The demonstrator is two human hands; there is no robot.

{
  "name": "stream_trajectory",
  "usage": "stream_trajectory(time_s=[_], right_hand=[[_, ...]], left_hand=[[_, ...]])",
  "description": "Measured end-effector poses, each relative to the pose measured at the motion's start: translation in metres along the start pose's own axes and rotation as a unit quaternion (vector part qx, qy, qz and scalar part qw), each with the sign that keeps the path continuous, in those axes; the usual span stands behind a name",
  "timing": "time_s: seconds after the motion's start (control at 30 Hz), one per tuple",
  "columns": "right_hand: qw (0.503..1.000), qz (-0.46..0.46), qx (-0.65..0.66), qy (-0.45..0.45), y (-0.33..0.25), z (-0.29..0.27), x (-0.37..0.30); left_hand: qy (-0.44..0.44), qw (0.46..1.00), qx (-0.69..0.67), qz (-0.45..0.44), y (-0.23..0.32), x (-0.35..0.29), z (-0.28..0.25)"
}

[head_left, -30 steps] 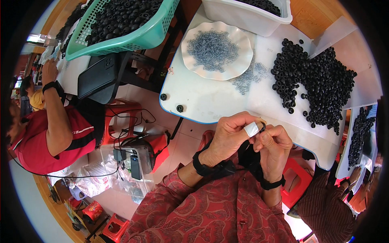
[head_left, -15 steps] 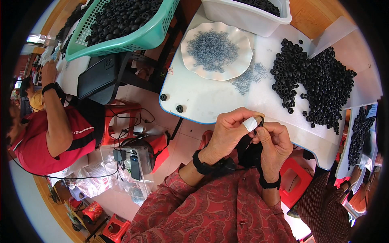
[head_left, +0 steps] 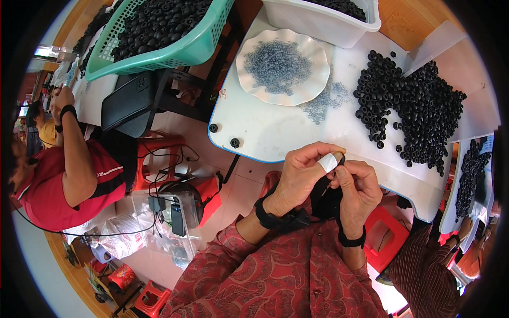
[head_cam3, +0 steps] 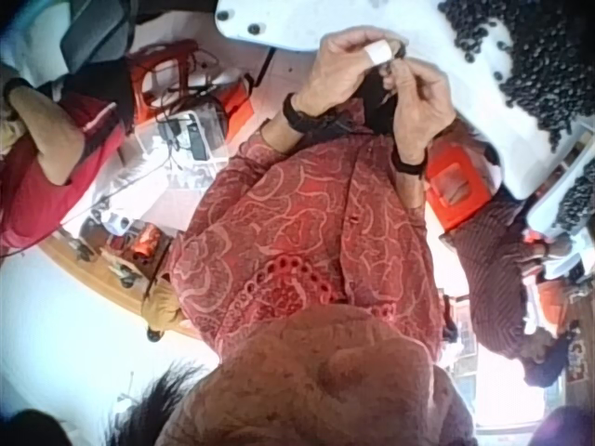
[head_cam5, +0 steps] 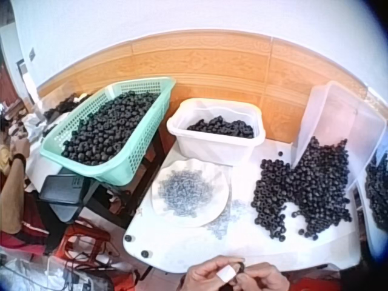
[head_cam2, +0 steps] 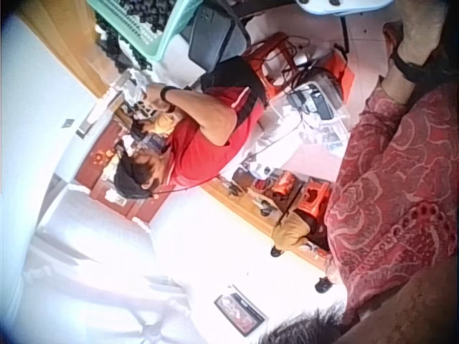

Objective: Assembling small black spherical parts into white plastic collars on a production table.

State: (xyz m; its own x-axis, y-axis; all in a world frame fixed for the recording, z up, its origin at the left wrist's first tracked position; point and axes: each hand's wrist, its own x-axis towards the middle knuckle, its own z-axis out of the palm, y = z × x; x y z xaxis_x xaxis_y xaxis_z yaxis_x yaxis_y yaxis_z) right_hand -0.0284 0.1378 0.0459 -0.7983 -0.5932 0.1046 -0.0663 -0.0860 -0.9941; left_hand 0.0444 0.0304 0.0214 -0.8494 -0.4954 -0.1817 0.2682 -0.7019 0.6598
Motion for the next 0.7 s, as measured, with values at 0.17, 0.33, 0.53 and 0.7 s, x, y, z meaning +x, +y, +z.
stream_trajectory(time_s=[0.17, 0.33, 0.53, 0.7], right_hand=[[1.000, -0.010, -0.008, 0.002, 0.000, 0.001, 0.000], [1.000, -0.008, 0.004, 0.004, 0.000, -0.002, -0.002], [0.993, 0.055, 0.105, -0.002, 0.000, -0.008, -0.002], [0.988, 0.076, 0.134, -0.015, 0.004, -0.010, 0.002]], left_hand=[[-0.005, 1.000, 0.001, 0.022, -0.001, 0.000, 0.000], [0.000, 0.998, 0.058, 0.039, 0.001, 0.000, 0.000], [-0.018, 0.986, 0.158, 0.055, 0.005, -0.004, 0.002], [-0.025, 0.984, 0.154, 0.081, 0.005, -0.004, 0.001]])
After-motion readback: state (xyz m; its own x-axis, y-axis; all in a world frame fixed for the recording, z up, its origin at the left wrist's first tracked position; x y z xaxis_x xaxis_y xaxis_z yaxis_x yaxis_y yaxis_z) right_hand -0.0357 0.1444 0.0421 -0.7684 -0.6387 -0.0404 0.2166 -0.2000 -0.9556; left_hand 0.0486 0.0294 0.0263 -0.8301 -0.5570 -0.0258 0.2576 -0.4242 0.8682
